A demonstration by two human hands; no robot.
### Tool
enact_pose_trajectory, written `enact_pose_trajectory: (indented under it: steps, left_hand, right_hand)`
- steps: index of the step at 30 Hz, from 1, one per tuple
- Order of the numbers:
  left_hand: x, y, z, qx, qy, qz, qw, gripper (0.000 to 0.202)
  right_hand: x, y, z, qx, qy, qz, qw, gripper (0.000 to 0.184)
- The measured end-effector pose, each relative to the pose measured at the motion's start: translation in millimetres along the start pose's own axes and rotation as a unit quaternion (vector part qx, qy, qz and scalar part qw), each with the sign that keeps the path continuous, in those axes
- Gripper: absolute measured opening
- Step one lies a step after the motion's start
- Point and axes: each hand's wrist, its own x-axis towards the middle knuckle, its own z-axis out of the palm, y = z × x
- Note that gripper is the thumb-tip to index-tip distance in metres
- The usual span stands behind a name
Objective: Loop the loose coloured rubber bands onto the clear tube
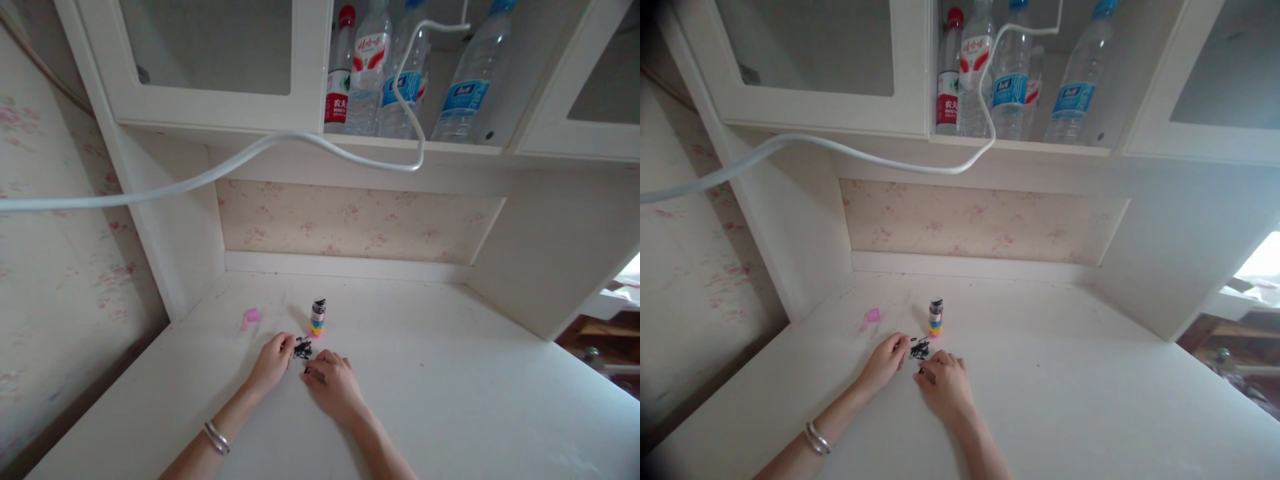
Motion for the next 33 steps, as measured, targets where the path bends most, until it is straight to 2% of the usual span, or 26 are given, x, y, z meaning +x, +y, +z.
enact_pose_trajectory:
  steps: [3, 8, 12, 15, 19, 23, 27, 33]
  left_hand:
    - [7, 14, -5.0, 0.012, 0.042, 0.008, 0.999, 0.042]
    - [32, 57, -13.0, 0.056, 0.093, 0.079, 0.991, 0.040]
    - [59, 87, -17.9, 0.122, 0.095, 0.174, 0.972, 0.028]
    - [72, 99, -18.7, 0.170, 0.085, 0.218, 0.957, 0.023]
    - [76, 102, -13.6, 0.225, 0.060, 0.233, 0.944, 0.023]
    - [76, 98, -5.8, 0.265, 0.050, 0.203, 0.941, 0.025]
    - [80, 93, -2.1, 0.258, 0.035, 0.193, 0.946, 0.023]
    - [81, 88, -2.2, 0.240, 0.055, 0.199, 0.949, 0.026]
  right_hand:
    - [1, 1, 1, -0.001, 0.005, 0.001, 1.000, 0.017]
    - [0, 1, 1, 0.002, 0.018, -0.004, 1.000, 0.016]
    - [-1, 1, 0, 0.006, 0.021, -0.006, 1.000, 0.017]
    - [-1, 1, 0, 0.007, 0.023, -0.008, 1.000, 0.016]
    - [-1, 2, -1, 0.000, 0.027, -0.011, 1.000, 0.016]
    - [-1, 2, -1, 0.001, 0.028, -0.016, 0.999, 0.017]
    - [-1, 3, 0, 0.009, 0.030, -0.018, 0.999, 0.017]
    - [-1, 6, 1, 0.000, 0.025, -0.016, 1.000, 0.016]
